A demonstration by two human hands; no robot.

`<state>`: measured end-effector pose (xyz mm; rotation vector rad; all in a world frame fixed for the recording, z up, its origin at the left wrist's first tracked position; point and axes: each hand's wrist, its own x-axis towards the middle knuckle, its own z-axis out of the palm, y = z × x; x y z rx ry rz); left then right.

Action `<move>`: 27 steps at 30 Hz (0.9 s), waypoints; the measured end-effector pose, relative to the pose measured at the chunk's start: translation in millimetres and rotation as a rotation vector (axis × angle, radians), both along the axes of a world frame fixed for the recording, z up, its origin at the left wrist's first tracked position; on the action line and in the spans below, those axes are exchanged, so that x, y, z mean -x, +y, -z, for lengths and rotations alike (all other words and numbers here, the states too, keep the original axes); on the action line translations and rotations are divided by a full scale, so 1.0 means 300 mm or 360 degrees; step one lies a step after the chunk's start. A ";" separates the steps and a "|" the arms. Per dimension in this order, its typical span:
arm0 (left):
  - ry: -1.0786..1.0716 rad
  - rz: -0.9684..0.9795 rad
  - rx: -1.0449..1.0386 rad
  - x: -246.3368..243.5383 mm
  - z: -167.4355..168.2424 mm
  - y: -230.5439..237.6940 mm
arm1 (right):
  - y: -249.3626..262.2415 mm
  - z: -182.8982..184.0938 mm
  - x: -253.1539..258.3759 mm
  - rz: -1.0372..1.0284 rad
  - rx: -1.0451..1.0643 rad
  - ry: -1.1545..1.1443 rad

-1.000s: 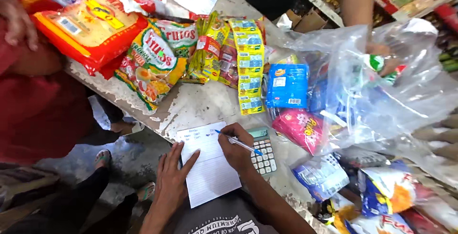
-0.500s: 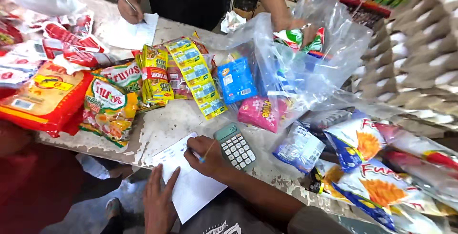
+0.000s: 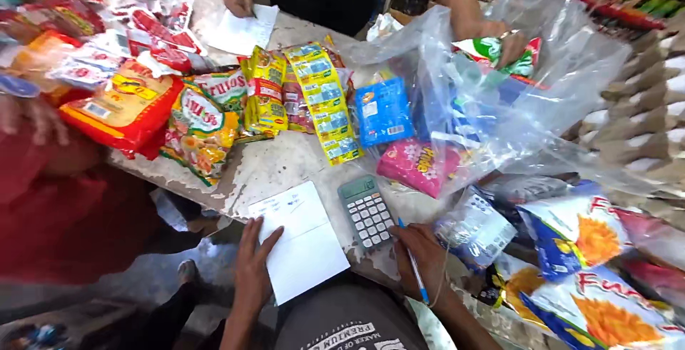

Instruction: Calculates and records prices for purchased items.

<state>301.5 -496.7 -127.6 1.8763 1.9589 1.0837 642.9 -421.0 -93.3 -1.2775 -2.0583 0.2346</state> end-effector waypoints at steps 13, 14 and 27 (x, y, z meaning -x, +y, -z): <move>-0.0071 -0.0019 -0.0062 -0.026 0.003 0.012 | 0.007 0.003 0.019 0.0044 0.0023 -0.0060; -0.0068 -0.0021 -0.0075 -0.026 0.007 0.015 | 0.015 -0.002 0.044 0.0015 0.0000 -0.0035; 0.0000 0.0012 -0.0088 -0.011 0.028 0.016 | -0.033 -0.002 0.099 -0.0327 -0.0034 -0.0153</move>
